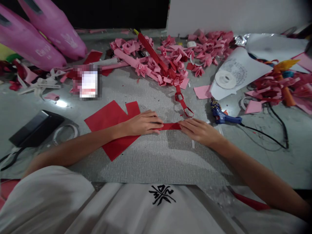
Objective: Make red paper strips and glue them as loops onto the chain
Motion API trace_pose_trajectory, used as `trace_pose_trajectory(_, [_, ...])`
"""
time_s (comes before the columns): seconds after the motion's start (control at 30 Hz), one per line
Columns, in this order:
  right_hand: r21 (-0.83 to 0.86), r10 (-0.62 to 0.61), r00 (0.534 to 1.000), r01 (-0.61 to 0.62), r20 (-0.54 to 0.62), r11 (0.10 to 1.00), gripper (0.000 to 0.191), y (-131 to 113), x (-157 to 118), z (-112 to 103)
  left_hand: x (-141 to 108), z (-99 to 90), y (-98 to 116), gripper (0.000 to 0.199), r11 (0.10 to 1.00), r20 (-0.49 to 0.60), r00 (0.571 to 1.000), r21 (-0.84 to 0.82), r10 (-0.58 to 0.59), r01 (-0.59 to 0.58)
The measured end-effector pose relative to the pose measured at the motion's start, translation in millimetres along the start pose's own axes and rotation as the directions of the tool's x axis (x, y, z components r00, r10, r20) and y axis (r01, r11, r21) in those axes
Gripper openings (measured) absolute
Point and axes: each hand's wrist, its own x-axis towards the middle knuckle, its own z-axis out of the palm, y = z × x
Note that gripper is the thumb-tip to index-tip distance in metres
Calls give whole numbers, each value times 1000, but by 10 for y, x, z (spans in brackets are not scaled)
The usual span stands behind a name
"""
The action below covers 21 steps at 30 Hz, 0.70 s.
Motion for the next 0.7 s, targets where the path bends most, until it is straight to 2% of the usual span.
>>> trace_pose_trajectory(0.23, [52,50,995,-55,86,997,25,16,-36,-26,25,23,69,20,994,-123,992,-109,-32,18])
trace_pose_trajectory(0.33, [210,176,981,-191,85,959,16,-4,-47,21,25,50,81,20,986,-101,992,-156,-80,64])
trace_pose_trajectory(0.4, [358,332,939,-340,85,870,9,-43,-24,72,22,71,82,20,979,-92,990,-182,-111,93])
trace_pose_trajectory(0.5, [497,538,825,-546,175,675,17,-113,54,136,37,79,99,21,961,-100,984,-247,-150,122])
trace_pose_trajectory(0.53, [517,562,801,-577,207,632,17,-130,84,144,52,72,112,22,952,-96,980,-271,-172,141])
trace_pose_trajectory(0.6, [555,559,792,-589,248,588,12,-144,138,132,92,47,147,29,928,-67,967,-304,-247,216])
trace_pose_trajectory(0.67, [598,556,785,-591,272,542,13,-137,176,84,138,20,183,42,886,-15,936,-328,-351,327])
trace_pose_trajectory(0.7, [618,569,766,-610,299,496,15,-129,188,52,159,7,199,46,854,14,914,-349,-406,385])
